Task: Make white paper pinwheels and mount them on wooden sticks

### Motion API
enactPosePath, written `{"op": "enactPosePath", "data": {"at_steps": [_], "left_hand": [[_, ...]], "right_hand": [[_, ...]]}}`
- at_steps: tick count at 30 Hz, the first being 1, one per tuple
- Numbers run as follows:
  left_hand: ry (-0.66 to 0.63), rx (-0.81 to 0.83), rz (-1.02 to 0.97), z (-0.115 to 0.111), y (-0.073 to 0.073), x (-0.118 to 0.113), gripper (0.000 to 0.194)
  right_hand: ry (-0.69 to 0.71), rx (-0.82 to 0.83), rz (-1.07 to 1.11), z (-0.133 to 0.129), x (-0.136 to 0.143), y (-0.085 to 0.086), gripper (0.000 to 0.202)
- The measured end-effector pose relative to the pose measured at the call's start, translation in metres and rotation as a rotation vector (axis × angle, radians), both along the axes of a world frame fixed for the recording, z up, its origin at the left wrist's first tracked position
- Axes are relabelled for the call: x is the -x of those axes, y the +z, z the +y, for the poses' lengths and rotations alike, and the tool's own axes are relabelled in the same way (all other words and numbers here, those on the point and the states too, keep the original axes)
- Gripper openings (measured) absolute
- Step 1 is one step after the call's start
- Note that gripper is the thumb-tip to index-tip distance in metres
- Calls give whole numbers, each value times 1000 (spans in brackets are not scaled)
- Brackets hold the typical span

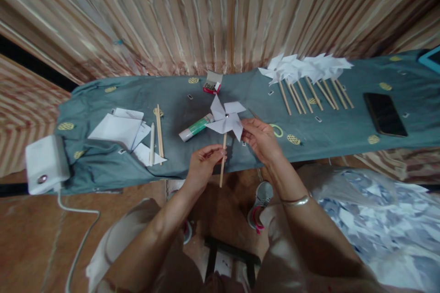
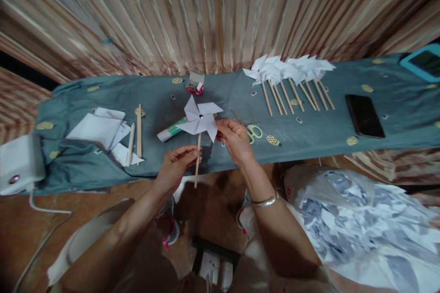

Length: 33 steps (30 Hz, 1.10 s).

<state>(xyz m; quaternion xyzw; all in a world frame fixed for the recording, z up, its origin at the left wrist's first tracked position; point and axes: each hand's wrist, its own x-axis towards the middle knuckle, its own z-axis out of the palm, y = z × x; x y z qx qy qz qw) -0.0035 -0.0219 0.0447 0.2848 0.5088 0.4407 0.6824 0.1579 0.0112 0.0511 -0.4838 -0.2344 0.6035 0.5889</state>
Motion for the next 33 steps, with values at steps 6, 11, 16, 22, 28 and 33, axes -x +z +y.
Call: {"op": "enactPosePath", "data": {"at_steps": [6,11,16,22,28,33], "left_hand": [[10,-4,0,1,2,-1,33],[3,-23,13,1,2,-1,32],[2,-28,13,1,1,-2,31],[12,-20,-16,2,2,-3,32],[11,-25,-14,2,5,-3,32],[-28,-25,6,0,4,-1,33]], "right_hand": [[32,3,-6,-3,3,1,40],[61,-9,-26,-4,5,-1,39],[89,3,-14,-5,8,0,44],[112,16,-24,-7,10,1,46],[115,10,-49,-7,9,0,45],[91,9,-42,-6,7,1,45]]}}
